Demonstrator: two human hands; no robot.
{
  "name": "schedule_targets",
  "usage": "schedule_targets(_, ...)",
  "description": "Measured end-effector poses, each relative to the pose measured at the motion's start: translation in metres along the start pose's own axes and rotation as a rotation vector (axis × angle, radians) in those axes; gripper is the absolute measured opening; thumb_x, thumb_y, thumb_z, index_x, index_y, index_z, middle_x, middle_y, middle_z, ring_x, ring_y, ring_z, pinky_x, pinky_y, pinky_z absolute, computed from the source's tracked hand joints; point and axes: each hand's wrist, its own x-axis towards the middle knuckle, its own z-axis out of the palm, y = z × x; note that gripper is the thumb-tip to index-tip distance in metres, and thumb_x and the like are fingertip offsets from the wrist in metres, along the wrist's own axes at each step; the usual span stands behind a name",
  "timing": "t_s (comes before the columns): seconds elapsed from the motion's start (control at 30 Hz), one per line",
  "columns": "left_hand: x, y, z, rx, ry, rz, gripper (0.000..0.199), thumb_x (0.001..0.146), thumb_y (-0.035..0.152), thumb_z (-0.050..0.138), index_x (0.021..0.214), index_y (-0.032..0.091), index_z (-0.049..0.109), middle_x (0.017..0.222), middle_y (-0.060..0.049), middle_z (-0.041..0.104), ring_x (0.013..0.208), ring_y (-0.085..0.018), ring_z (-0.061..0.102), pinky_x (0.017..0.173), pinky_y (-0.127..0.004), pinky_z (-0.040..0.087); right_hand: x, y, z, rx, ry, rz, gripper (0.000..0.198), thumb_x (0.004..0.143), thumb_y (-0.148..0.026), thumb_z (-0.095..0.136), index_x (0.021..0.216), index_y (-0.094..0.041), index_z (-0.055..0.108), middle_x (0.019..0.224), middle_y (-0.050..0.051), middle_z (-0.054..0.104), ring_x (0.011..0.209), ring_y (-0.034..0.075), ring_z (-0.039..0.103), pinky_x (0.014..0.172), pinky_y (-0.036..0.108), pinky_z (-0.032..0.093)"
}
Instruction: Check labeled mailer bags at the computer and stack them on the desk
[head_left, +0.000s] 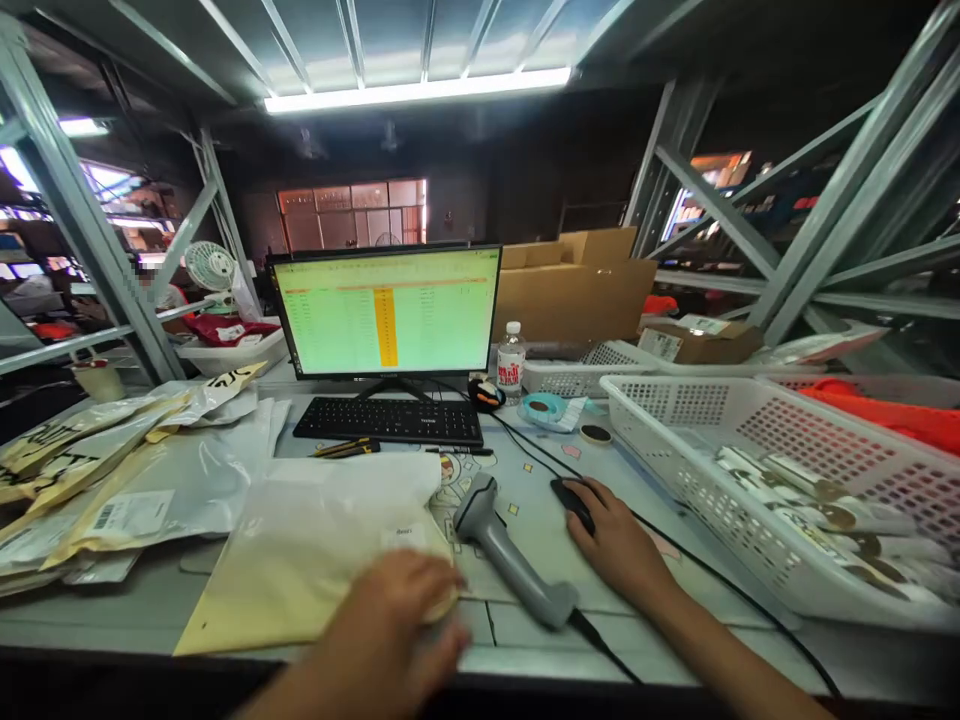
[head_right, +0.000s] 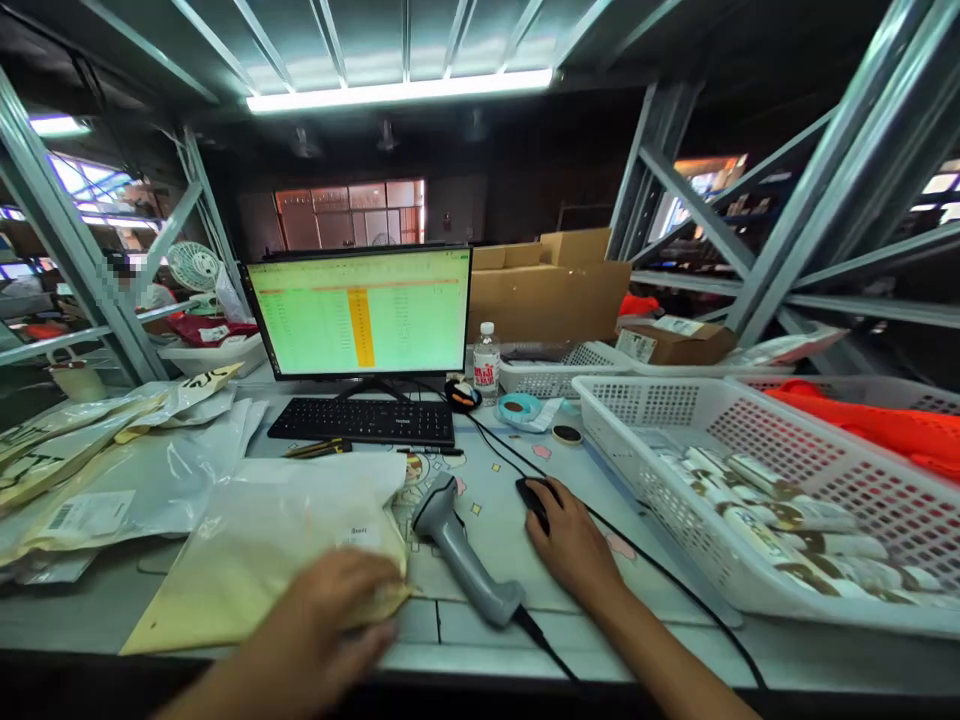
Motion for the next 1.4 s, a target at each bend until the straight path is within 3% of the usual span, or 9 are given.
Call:
schedule_targets(0.03,0.024,-0.01,-0.015,-0.069,-0.098,-0.12,0.025,0.107,0.038,0.053,0.125,0.026,0.066,0.119,0.0,0.076,0.106,-0.015,0.072,0.092,-0.026,0.059,0.0,-0.003,-0.002,-0.003,-0.006,0.0,0.049,0.102,-0.038,0.039,0.14,-0.018,0.063,0.147,0.016,0.057,0.131,0.033,0.06,0.114,0.052,0.05)
schedule_targets(0.1,0.078,-0.04,-0.025,-0.095,-0.232,-0.151,0.026,0.106,0.033,0.056,0.126,0.021,0.067,0.12,-0.005,0.075,0.11,-0.02,0.071,0.098,-0.034,0.059,-0.001,-0.01,-0.007,-0.005,-0.011,0.007,0.049,0.102,-0.037,0.041,0.141,-0.017,0.062,0.148,0.017,0.056,0.133,0.034,0.058,0.115,0.052,0.049)
schedule_targets(0.27,0.173,-0.133,0.041,0.075,-0.445,-0.346,0.04,0.1,0.032,0.066,0.135,0.012,0.065,0.14,-0.015,0.064,0.132,-0.033,0.057,0.114,-0.051,0.047,-0.003,-0.018,-0.012,-0.01,-0.028,0.033,0.048,0.102,-0.037,0.043,0.141,-0.017,0.063,0.15,0.017,0.054,0.131,0.036,0.059,0.11,0.054,0.052)
schedule_targets(0.43,0.186,-0.179,0.097,0.155,-0.555,-0.455,0.062,0.097,0.049,0.069,0.147,0.014,0.057,0.156,-0.017,0.05,0.147,-0.038,0.042,0.12,-0.059,0.038,-0.005,-0.015,-0.009,-0.022,-0.016,0.032,0.047,0.101,-0.036,0.044,0.141,-0.019,0.063,0.15,0.016,0.055,0.133,0.035,0.058,0.11,0.053,0.053)
schedule_targets(0.77,0.184,-0.189,0.113,0.181,-0.625,-0.467,0.068,0.097,0.064,0.06,0.151,0.023,0.056,0.167,-0.014,0.037,0.157,-0.04,0.025,0.126,-0.063,0.025,-0.004,-0.01,-0.001,-0.027,0.017,0.008,0.047,0.101,-0.035,0.042,0.14,-0.019,0.063,0.148,0.015,0.055,0.129,0.032,0.06,0.113,0.05,0.051)
schedule_targets(0.93,0.185,-0.188,0.088,0.174,-0.558,-0.444,0.067,0.099,0.056,0.061,0.155,0.021,0.051,0.168,-0.013,0.037,0.156,-0.036,0.029,0.126,-0.059,0.028,-0.003,-0.005,0.002,-0.031,0.026,0.017,0.046,0.099,-0.033,0.044,0.138,-0.021,0.066,0.147,0.014,0.057,0.131,0.03,0.06,0.113,0.048,0.052)
schedule_targets(1.03,0.172,-0.197,0.054,0.137,-0.581,-0.468,0.058,0.1,0.051,0.061,0.146,0.017,0.058,0.157,-0.014,0.051,0.147,-0.032,0.044,0.122,-0.053,0.036,-0.002,-0.005,0.001,-0.02,0.02,0.021,0.047,0.098,-0.033,0.044,0.137,-0.022,0.066,0.148,0.013,0.058,0.131,0.031,0.06,0.112,0.049,0.052)
schedule_targets(1.2,0.111,-0.232,-0.014,0.044,-0.748,-0.65,0.059,0.096,0.059,0.06,0.138,0.017,0.066,0.134,-0.012,0.071,0.121,-0.029,0.068,0.104,-0.039,0.052,-0.001,-0.007,-0.003,0.014,-0.016,-0.014,0.049,0.096,-0.031,0.043,0.138,-0.021,0.066,0.15,0.013,0.057,0.133,0.031,0.06,0.113,0.05,0.051)
schedule_targets(1.4,0.038,-0.246,-0.061,0.002,-0.795,-0.813,0.07,0.09,0.076,0.053,0.127,0.02,0.073,0.128,-0.012,0.074,0.115,-0.033,0.069,0.097,-0.038,0.053,0.003,0.003,0.001,0.031,-0.042,-0.064,0.053,0.095,-0.042,0.042,0.137,-0.024,0.068,0.149,0.012,0.059,0.129,0.033,0.063,0.108,0.052,0.055)
